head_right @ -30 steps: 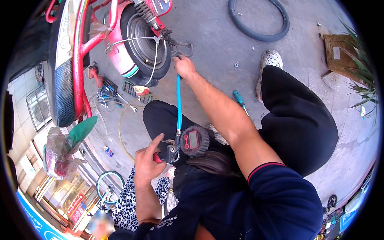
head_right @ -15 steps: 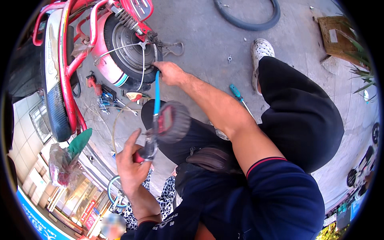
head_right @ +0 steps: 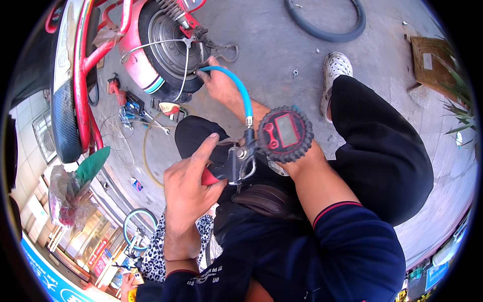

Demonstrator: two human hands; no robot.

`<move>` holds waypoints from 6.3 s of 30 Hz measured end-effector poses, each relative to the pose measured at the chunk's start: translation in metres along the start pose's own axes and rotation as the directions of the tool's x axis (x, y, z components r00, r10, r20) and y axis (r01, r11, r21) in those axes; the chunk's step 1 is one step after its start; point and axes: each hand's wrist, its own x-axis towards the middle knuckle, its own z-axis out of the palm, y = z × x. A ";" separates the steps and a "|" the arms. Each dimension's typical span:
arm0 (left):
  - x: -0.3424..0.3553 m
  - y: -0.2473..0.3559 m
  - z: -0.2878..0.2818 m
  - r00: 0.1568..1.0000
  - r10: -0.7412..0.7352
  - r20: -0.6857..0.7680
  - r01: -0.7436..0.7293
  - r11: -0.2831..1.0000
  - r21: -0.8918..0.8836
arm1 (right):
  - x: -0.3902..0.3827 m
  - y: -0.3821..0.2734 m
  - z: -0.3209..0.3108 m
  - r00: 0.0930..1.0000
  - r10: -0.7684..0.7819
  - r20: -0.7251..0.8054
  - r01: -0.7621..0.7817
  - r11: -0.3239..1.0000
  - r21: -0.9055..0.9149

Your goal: The person inflates the tires of a small red motorcycle using an air hose with a pressure gauge, then uses a screwdriver to pry the tire off the rim of a white bicycle.

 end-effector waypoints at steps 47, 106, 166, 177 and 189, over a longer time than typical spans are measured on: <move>-0.036 -0.022 0.019 0.996 -0.072 -0.044 0.067 0.991 -0.113 | -0.009 0.009 0.047 0.982 0.110 -0.156 -0.069 0.967 0.247; -0.033 -0.009 0.055 0.984 -0.165 0.071 0.168 0.986 -0.025 | -0.013 -0.010 0.052 0.949 0.082 -0.305 -0.036 0.988 0.151; 0.072 -0.298 0.170 0.840 -0.507 -0.193 0.343 0.772 -0.536 | 0.003 -0.008 0.010 0.973 -0.049 -0.226 0.065 0.996 0.061; 0.071 -0.297 0.145 0.916 -0.261 -0.304 0.127 0.909 -0.397 | -0.012 -0.003 0.026 0.993 -0.010 -0.119 0.015 0.999 0.040; 0.074 -0.271 0.127 0.917 -0.204 -0.342 0.034 0.896 -0.443 | -0.009 -0.012 0.030 0.983 -0.121 -0.141 0.121 0.993 -0.005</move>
